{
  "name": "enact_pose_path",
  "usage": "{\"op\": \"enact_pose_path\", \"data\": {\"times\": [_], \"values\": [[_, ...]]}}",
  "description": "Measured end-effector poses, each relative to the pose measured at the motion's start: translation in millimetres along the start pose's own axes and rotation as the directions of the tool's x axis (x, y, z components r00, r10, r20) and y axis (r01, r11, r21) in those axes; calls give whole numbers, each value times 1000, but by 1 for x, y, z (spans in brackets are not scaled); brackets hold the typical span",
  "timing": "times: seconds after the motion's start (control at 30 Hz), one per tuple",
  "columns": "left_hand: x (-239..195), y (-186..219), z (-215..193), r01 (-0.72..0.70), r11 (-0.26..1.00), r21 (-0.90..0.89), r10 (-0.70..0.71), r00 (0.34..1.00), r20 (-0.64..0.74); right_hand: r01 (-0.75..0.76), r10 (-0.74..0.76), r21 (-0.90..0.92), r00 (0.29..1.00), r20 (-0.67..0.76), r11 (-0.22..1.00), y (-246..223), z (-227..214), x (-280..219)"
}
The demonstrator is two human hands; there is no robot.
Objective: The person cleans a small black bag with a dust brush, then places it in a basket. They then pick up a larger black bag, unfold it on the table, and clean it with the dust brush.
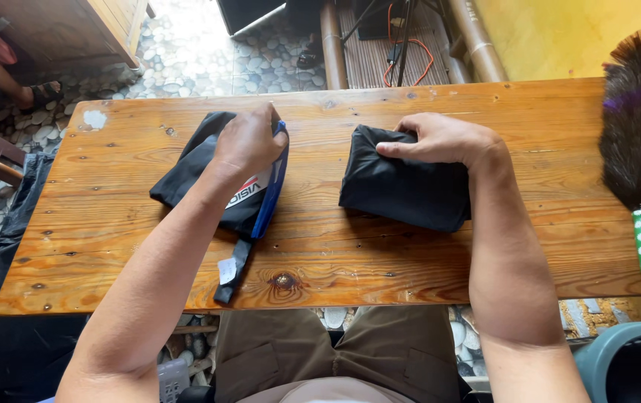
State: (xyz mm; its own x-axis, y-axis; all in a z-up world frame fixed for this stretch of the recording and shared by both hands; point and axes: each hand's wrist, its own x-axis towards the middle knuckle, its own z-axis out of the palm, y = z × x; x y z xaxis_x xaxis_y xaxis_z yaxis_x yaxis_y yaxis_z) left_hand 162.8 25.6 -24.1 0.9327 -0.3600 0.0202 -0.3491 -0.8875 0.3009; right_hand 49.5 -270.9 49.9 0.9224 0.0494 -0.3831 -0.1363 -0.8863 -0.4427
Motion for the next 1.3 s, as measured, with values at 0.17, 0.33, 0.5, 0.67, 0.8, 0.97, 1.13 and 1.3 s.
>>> {"op": "enact_pose_path", "data": {"times": [0.17, 0.33, 0.5, 0.67, 0.8, 0.97, 1.13, 1.3], "values": [[-10, 27, -38, -20, 999, -37, 18, 998, -61, 23, -24, -37, 999, -38, 999, -15, -5, -19], [2, 41, -53, -65, 998, 16, 66, 988, -137, 115, -101, 81, 981, -167, 990, -29, -9, -42], [13, 58, -57, -62, 985, 161, 106, 955, -277, 279, -180, 482, 953, -243, 830, -38, -7, -53], [6, 73, -69, -98, 987, 127, 130, 951, -282, 236, -100, 362, 929, -356, 902, -50, -8, -65], [-4, 82, -81, -152, 984, 90, 169, 961, -218, 247, -110, 247, 880, -463, 937, -44, -5, -59], [-12, 92, -88, -173, 983, 53, 181, 958, -221, 342, -180, 251, 845, -503, 906, -43, 3, -53], [-12, 101, -91, -156, 988, 18, 156, 961, -228, 434, -306, 108, 770, -560, 894, -45, 12, -47], [-18, 111, -95, -183, 983, 2, 179, 958, -224, 412, -375, -89, 691, -618, 907, -46, 19, -41]]}}
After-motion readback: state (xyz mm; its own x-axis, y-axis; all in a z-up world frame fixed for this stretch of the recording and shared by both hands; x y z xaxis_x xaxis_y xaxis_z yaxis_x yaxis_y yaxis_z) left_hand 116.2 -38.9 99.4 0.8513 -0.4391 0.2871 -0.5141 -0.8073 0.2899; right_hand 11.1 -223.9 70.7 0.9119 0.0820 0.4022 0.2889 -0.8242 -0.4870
